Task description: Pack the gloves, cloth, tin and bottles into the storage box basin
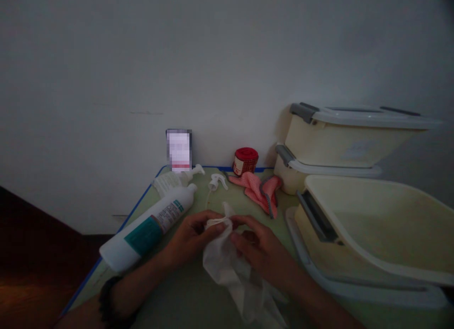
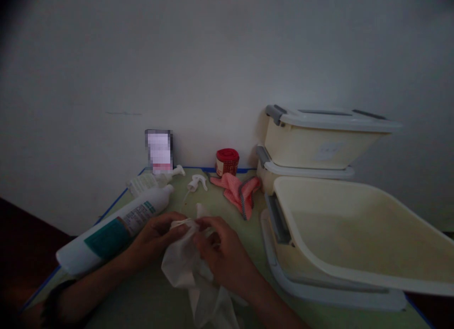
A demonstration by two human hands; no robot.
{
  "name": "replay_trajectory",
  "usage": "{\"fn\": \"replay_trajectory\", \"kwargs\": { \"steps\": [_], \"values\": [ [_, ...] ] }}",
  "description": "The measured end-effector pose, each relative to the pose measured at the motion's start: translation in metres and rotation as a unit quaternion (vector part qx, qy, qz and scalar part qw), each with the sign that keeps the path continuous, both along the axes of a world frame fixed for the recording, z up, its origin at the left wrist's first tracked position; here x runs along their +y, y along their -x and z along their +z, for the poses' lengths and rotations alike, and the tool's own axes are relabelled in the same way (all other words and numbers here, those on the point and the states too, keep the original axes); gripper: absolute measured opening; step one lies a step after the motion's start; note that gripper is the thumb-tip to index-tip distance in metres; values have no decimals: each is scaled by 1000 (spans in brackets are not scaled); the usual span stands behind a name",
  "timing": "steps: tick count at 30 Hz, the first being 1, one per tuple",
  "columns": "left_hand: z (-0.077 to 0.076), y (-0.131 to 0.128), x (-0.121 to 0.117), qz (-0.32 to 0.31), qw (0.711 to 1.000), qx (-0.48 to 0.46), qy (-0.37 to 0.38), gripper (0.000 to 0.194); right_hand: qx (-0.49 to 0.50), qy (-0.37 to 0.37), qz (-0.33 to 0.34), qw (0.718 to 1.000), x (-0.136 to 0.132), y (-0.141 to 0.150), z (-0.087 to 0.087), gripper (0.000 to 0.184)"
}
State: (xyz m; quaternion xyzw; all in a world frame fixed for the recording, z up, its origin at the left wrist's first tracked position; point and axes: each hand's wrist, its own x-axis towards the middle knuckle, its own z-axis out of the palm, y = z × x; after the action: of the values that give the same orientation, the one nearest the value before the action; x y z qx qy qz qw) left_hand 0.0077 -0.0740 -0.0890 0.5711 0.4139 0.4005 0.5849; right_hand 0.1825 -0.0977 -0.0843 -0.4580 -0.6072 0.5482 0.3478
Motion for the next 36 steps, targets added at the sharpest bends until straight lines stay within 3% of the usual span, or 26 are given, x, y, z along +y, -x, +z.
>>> {"fn": "replay_trajectory", "kwargs": {
  "steps": [4, 8, 14, 18, 21, 23, 26, 29, 36],
  "values": [
    [0, 0, 1, 8, 1000, 5, -7, 16, -19, -51, -5, 998, 1, 0, -1, 16],
    [-1, 1, 2, 33, 999, -11, 0, 17, -3, -67, -22, 998, 1, -1, 4, 18],
    [-4, 2, 3, 27, 994, -98, 41, 27, 85, -26, -73, 993, -1, -1, 10, 25],
    [-5, 2, 3, 30, 992, -115, 36, 23, 194, 25, -68, 978, 1, 0, 8, 25],
    [-6, 3, 3, 39, 991, -128, 27, 21, 254, 80, -50, 963, 4, 0, 5, 36],
    [-7, 3, 4, 42, 991, -125, 19, 20, 256, 123, -37, 958, 5, 0, 4, 41],
    [-10, 5, 4, 40, 993, -113, 10, 19, 215, 160, -17, 963, 5, -1, 5, 34],
    [-11, 5, 4, 43, 994, -99, 7, 21, 182, 148, -22, 972, 4, -2, 7, 24],
    [-6, 3, 3, 47, 997, -67, -3, 26, 207, 101, -67, 971, 3, -1, 3, 23]
  ]
}}
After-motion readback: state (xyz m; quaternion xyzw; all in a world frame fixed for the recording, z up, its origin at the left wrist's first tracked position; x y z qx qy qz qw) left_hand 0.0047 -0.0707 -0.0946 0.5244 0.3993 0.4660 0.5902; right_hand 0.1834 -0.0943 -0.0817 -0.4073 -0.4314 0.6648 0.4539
